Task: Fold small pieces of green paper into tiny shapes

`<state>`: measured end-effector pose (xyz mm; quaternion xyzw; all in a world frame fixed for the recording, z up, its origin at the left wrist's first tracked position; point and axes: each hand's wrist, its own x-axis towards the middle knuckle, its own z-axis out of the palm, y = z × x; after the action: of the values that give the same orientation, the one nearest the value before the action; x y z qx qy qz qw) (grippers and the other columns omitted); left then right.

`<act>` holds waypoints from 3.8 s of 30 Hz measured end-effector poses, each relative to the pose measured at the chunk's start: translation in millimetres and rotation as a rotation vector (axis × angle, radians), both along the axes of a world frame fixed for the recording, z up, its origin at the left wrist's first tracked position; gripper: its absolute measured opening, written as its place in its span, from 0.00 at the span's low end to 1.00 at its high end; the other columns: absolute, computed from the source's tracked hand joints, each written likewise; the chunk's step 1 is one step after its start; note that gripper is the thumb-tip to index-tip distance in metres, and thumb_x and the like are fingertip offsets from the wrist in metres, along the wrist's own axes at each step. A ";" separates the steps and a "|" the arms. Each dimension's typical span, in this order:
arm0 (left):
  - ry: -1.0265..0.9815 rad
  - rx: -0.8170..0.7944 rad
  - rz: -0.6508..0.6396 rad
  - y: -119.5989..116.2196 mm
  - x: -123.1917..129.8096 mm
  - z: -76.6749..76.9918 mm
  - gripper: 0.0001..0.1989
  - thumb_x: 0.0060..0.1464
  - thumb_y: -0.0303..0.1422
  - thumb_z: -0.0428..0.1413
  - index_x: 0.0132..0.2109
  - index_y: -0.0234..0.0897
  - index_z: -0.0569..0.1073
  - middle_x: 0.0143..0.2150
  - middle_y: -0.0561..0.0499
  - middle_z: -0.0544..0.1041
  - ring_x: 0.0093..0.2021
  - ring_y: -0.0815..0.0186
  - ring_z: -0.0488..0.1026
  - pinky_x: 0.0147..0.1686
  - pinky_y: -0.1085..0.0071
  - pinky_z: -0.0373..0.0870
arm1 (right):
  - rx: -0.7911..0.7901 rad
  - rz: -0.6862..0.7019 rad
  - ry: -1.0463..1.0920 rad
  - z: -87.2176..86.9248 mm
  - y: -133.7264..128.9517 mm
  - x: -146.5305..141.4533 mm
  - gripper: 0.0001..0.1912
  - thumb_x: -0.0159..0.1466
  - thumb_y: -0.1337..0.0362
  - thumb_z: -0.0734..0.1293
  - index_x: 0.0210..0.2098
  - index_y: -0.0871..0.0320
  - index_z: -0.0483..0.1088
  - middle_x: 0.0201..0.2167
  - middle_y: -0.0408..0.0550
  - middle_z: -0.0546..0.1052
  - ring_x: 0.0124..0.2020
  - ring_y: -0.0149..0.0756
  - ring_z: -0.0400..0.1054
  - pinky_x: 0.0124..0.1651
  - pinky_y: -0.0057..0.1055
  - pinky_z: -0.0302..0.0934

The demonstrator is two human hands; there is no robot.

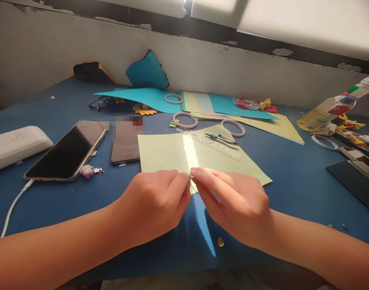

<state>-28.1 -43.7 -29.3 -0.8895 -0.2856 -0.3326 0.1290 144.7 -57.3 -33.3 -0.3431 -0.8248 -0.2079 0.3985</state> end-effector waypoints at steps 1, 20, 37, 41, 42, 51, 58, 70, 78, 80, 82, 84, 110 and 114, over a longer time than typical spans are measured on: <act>0.000 -0.013 0.002 -0.4 0.4 0.5 0.10 0.52 0.24 0.50 0.25 0.33 0.70 0.17 0.54 0.68 0.17 0.69 0.61 0.16 0.71 0.55 | 0.000 0.004 -0.002 -0.1 -0.4 -0.6 0.09 0.57 0.75 0.67 0.37 0.62 0.69 0.26 0.46 0.78 0.23 0.30 0.72 0.23 0.26 0.62; -0.244 -0.390 0.013 -4.8 2.3 2.7 0.10 0.52 0.25 0.49 0.25 0.32 0.70 0.16 0.57 0.65 0.16 0.76 0.56 0.17 0.78 0.56 | 0.173 -0.004 -0.259 7.7 1.4 2.3 0.06 0.57 0.73 0.67 0.36 0.67 0.71 0.29 0.55 0.79 0.22 0.34 0.71 0.23 0.31 0.64; -0.174 -0.448 0.056 -2.0 2.5 -5.8 0.13 0.52 0.26 0.45 0.21 0.35 0.63 0.15 0.57 0.62 0.16 0.74 0.56 0.18 0.77 0.53 | -0.102 0.024 -0.032 1.0 3.4 -5.2 0.05 0.55 0.75 0.66 0.28 0.60 0.70 0.21 0.43 0.75 0.17 0.26 0.61 0.22 0.26 0.55; -0.248 -0.600 0.056 -1.7 1.9 -2.3 0.13 0.52 0.28 0.47 0.21 0.35 0.65 0.15 0.57 0.63 0.15 0.74 0.55 0.16 0.77 0.52 | -0.063 -0.011 -0.058 0.9 5.4 -6.0 0.05 0.56 0.76 0.65 0.28 0.61 0.69 0.22 0.43 0.75 0.18 0.27 0.62 0.22 0.26 0.55; -0.291 -0.707 0.053 -0.9 1.9 -0.9 0.13 0.52 0.29 0.48 0.21 0.36 0.66 0.15 0.57 0.63 0.15 0.74 0.56 0.15 0.77 0.52 | -0.072 -0.020 -0.047 0.3 6.1 -6.4 0.04 0.56 0.75 0.65 0.28 0.61 0.70 0.23 0.44 0.75 0.18 0.27 0.63 0.22 0.26 0.55; -0.529 -1.534 0.066 7.9 4.8 25.4 0.12 0.53 0.31 0.51 0.23 0.35 0.72 0.15 0.58 0.70 0.11 0.79 0.55 0.12 0.82 0.52 | -0.311 0.035 0.134 -4.2 9.7 -3.9 0.04 0.59 0.71 0.62 0.30 0.62 0.69 0.22 0.44 0.73 0.19 0.26 0.63 0.22 0.25 0.55; -0.498 -1.577 0.133 8.1 6.6 28.4 0.12 0.54 0.33 0.52 0.25 0.34 0.72 0.16 0.58 0.70 0.11 0.81 0.55 0.13 0.83 0.52 | -0.324 0.035 0.134 -2.7 9.3 -3.4 0.03 0.59 0.70 0.62 0.31 0.62 0.68 0.24 0.44 0.74 0.19 0.26 0.65 0.23 0.24 0.56; -0.386 -1.285 0.087 4.6 1.5 12.5 0.13 0.51 0.35 0.50 0.23 0.35 0.70 0.16 0.57 0.65 0.17 0.73 0.63 0.18 0.78 0.59 | -0.242 -0.003 0.039 -6.3 11.5 -4.0 0.07 0.60 0.71 0.61 0.27 0.61 0.68 0.17 0.40 0.70 0.16 0.24 0.60 0.20 0.23 0.51; -0.389 -1.537 0.138 10.5 3.7 24.3 0.13 0.52 0.36 0.50 0.23 0.36 0.69 0.17 0.57 0.67 0.19 0.72 0.65 0.23 0.76 0.62 | -0.356 0.006 0.124 -7.5 9.3 -3.8 0.05 0.59 0.69 0.62 0.30 0.62 0.68 0.18 0.39 0.70 0.16 0.23 0.61 0.21 0.22 0.53; -0.297 -1.446 0.171 11.4 2.9 23.1 0.14 0.52 0.36 0.49 0.21 0.36 0.64 0.16 0.58 0.63 0.18 0.73 0.61 0.21 0.77 0.58 | -0.388 0.012 0.117 -5.4 11.0 -1.5 0.07 0.61 0.67 0.61 0.31 0.62 0.69 0.16 0.39 0.69 0.15 0.23 0.60 0.21 0.22 0.53; -0.131 -1.213 0.222 11.7 2.1 18.7 0.14 0.51 0.34 0.47 0.20 0.36 0.57 0.16 0.57 0.58 0.18 0.72 0.55 0.19 0.75 0.51 | -0.434 -0.003 0.114 -1.5 15.7 0.7 0.09 0.62 0.64 0.59 0.33 0.62 0.69 0.15 0.38 0.68 0.15 0.24 0.61 0.21 0.22 0.52; 0.059 -0.929 0.265 12.1 1.7 12.6 0.13 0.51 0.31 0.45 0.21 0.37 0.53 0.17 0.57 0.55 0.19 0.71 0.51 0.20 0.73 0.46 | -0.525 -0.117 0.055 4.1 24.2 3.1 0.11 0.63 0.62 0.58 0.34 0.60 0.69 0.16 0.39 0.69 0.17 0.25 0.62 0.22 0.23 0.53; -0.155 -0.411 0.285 58.1 -21.7 13.3 0.11 0.56 0.34 0.47 0.41 0.33 0.69 0.41 0.42 0.72 0.44 0.58 0.67 0.40 0.65 0.62 | -0.086 -0.275 -0.344 -22.5 139.1 12.5 0.10 0.66 0.69 0.56 0.44 0.62 0.65 0.42 0.52 0.72 0.44 0.38 0.66 0.46 0.40 0.59; -0.130 -0.343 0.139 55.2 -24.4 23.3 0.14 0.56 0.34 0.50 0.48 0.35 0.68 0.52 0.43 0.69 0.55 0.56 0.60 0.54 0.57 0.48 | 0.051 -0.156 -0.283 -20.2 118.6 13.0 0.12 0.66 0.72 0.52 0.41 0.59 0.65 0.39 0.52 0.73 0.42 0.37 0.65 0.46 0.38 0.54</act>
<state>-52.5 11.5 -6.0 -0.8531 -0.4068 -0.3261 -0.0208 157.7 61.3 -53.5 -0.3631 -0.8379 -0.3056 0.2697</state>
